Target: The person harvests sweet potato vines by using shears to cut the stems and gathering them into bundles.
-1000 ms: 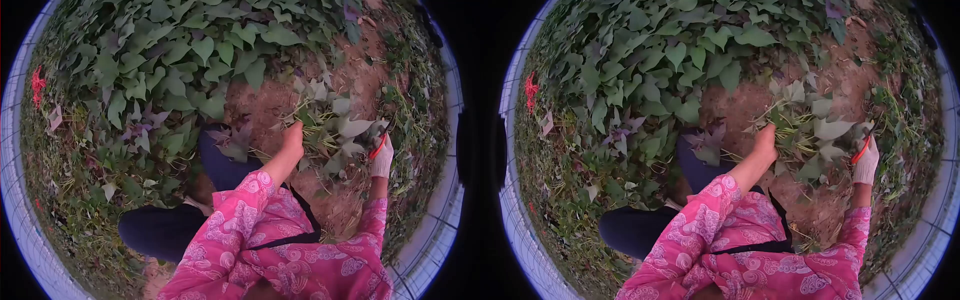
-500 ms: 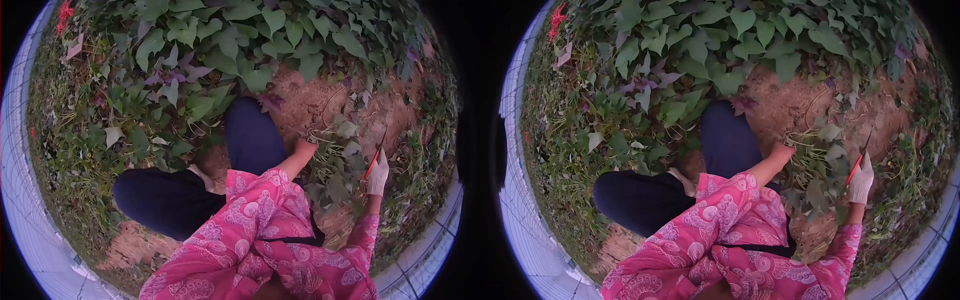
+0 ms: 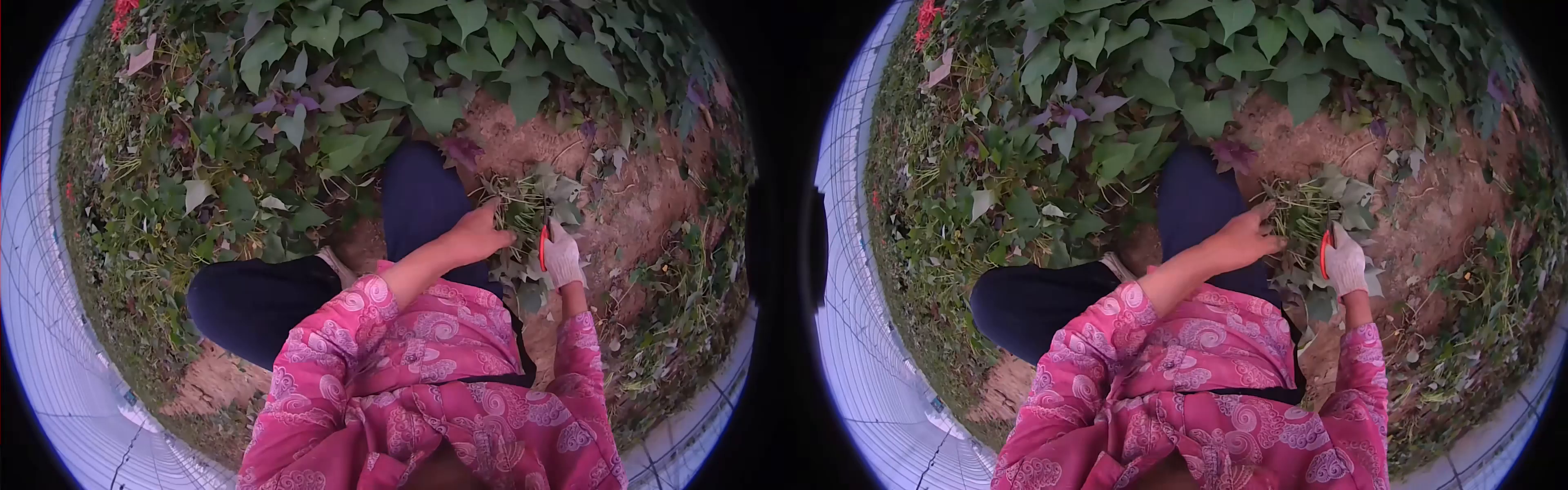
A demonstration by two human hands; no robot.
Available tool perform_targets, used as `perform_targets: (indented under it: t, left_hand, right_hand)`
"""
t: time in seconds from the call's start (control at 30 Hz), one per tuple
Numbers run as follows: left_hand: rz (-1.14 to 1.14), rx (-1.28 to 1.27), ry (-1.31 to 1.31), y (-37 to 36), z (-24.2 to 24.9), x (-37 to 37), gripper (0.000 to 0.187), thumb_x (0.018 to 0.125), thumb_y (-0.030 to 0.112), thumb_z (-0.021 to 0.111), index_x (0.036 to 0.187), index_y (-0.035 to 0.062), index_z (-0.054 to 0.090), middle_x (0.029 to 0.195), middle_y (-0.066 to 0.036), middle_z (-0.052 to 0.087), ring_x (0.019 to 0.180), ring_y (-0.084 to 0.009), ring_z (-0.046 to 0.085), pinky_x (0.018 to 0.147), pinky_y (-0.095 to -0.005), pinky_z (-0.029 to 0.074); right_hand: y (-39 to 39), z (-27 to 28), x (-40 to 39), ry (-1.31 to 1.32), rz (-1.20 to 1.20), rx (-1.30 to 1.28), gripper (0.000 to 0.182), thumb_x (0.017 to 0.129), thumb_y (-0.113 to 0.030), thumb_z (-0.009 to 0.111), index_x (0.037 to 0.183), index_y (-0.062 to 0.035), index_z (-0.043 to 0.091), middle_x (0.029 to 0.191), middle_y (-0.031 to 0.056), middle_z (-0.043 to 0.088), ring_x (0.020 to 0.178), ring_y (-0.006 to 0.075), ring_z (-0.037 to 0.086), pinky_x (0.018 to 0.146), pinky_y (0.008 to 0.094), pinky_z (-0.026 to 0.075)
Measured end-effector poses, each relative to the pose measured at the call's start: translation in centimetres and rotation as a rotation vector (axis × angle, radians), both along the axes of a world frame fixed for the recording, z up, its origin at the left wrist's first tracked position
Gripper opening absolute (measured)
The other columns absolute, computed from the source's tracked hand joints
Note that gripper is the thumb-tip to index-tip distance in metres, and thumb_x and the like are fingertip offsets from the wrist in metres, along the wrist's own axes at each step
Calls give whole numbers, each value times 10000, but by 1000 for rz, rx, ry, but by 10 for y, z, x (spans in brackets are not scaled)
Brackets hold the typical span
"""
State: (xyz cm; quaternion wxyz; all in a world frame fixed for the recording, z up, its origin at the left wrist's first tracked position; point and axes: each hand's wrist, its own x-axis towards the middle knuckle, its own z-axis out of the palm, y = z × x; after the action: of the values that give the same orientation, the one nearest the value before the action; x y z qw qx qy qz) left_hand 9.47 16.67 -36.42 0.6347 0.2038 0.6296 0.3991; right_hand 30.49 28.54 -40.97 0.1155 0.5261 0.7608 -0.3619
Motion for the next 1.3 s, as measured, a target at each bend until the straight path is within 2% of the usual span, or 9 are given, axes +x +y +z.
perform_targets:
  t: [0.17,0.33,0.4,0.43,0.8,0.9,1.13,1.2,1.3]
  left_hand:
    - [-706,-156,827,-11,88,-150,246,828,231,571,940,42,681,925,-114,685,962,-245,642,856,-366,490]
    - [-1264,-448,1476,-123,17,-186,330,828,292,574,1122,157,638,1217,-44,595,1109,-274,569,898,-492,440]
    - [-1088,-830,1366,-150,-8,-218,355,830,318,572,1151,174,618,1288,-23,548,1191,-269,510,912,-511,419]
    - [-837,-1019,1326,-173,-24,-242,354,832,322,569,1151,173,615,1287,-20,546,1209,-262,492,917,-500,417]
    - [-1241,-938,920,-217,94,-303,473,759,176,618,1216,69,561,1120,-109,642,1040,-299,611,859,-390,497]
    - [-859,-976,635,-174,130,-284,504,737,253,664,1206,86,587,1078,-135,653,1019,-293,621,838,-386,508]
    - [-809,90,1413,-7,144,-258,230,807,265,571,819,51,655,1024,-119,622,927,-317,620,757,-424,517]
    - [-856,13,1391,39,118,-266,243,783,255,598,939,71,636,1055,-88,614,911,-307,616,746,-427,517]
    - [-802,-221,1617,59,69,-297,291,793,199,579,1066,104,611,1080,-115,611,940,-291,617,724,-429,521]
  right_hand:
    - [3,-17,-11,68,151,-61,375,878,-223,502,1194,-25,544,919,219,632,814,342,632,701,360,478]
    - [16,-22,-29,107,139,-70,389,860,-207,517,1208,-34,543,842,186,626,726,266,621,652,341,462]
    - [17,-31,-29,205,200,-45,392,859,-211,518,1210,-39,547,835,181,626,727,259,616,652,340,459]
    - [20,-28,-34,141,164,-123,381,859,-272,500,1182,-81,567,955,239,620,912,414,588,739,431,473]
    - [-5,-174,-23,216,-18,-66,386,861,-130,530,1246,-123,556,962,179,659,831,329,641,712,393,503]
    - [-5,-224,-2,451,-74,-178,445,854,-104,524,1299,-108,507,1096,163,636,925,287,634,775,340,499]
    - [-3,-151,-27,140,170,-40,539,809,-4,504,1344,-26,443,1198,95,618,973,177,635,798,245,484]
    - [-4,-210,-3,543,-147,-317,551,788,14,517,1334,-19,451,1170,108,627,949,178,636,791,245,488]
    - [1,-149,-26,-54,195,-36,513,804,6,508,1315,-4,464,1148,117,632,938,196,639,799,245,487]
